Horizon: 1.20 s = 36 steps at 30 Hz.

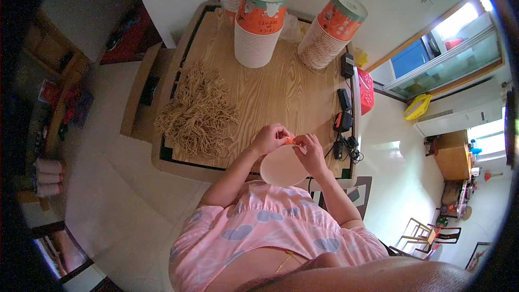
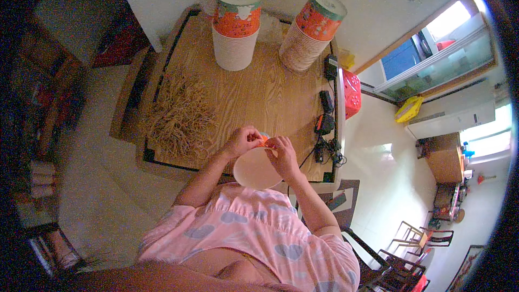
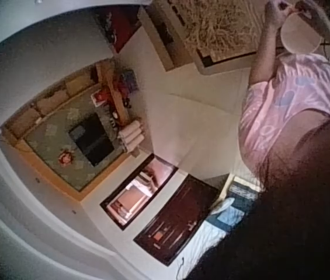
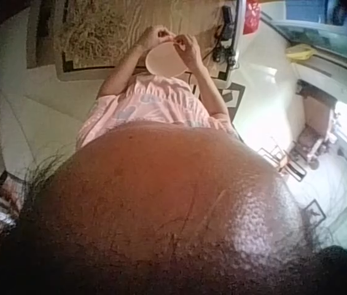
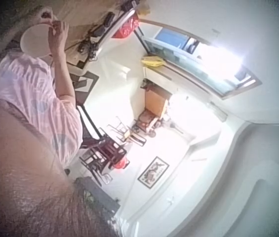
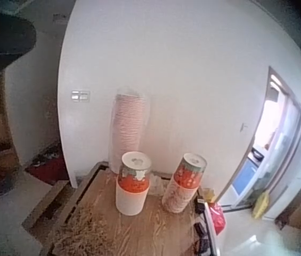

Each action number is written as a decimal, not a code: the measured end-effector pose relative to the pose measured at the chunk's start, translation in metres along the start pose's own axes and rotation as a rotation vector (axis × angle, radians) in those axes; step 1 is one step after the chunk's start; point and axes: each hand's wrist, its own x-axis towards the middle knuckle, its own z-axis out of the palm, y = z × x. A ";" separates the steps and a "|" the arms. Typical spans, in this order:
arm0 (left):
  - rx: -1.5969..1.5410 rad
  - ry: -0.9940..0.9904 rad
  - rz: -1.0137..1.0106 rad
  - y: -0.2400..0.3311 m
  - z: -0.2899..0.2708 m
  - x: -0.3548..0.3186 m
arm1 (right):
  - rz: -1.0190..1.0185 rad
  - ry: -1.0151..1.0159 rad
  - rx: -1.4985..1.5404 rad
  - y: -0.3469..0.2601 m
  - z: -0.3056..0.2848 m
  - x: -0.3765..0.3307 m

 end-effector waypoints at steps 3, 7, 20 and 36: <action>-0.026 -0.035 -0.057 -0.006 0.001 0.002 | -0.007 -0.018 -0.008 0.001 0.000 0.000; -0.021 -0.084 -0.073 -0.002 0.000 0.006 | -0.021 -0.025 -0.015 0.002 0.000 0.001; 0.297 -0.177 0.091 0.019 -0.012 0.014 | -0.068 -0.031 -0.066 0.003 -0.001 0.006; -0.097 0.287 0.206 0.089 -0.070 -0.018 | 0.095 0.326 0.458 -0.004 -0.039 0.051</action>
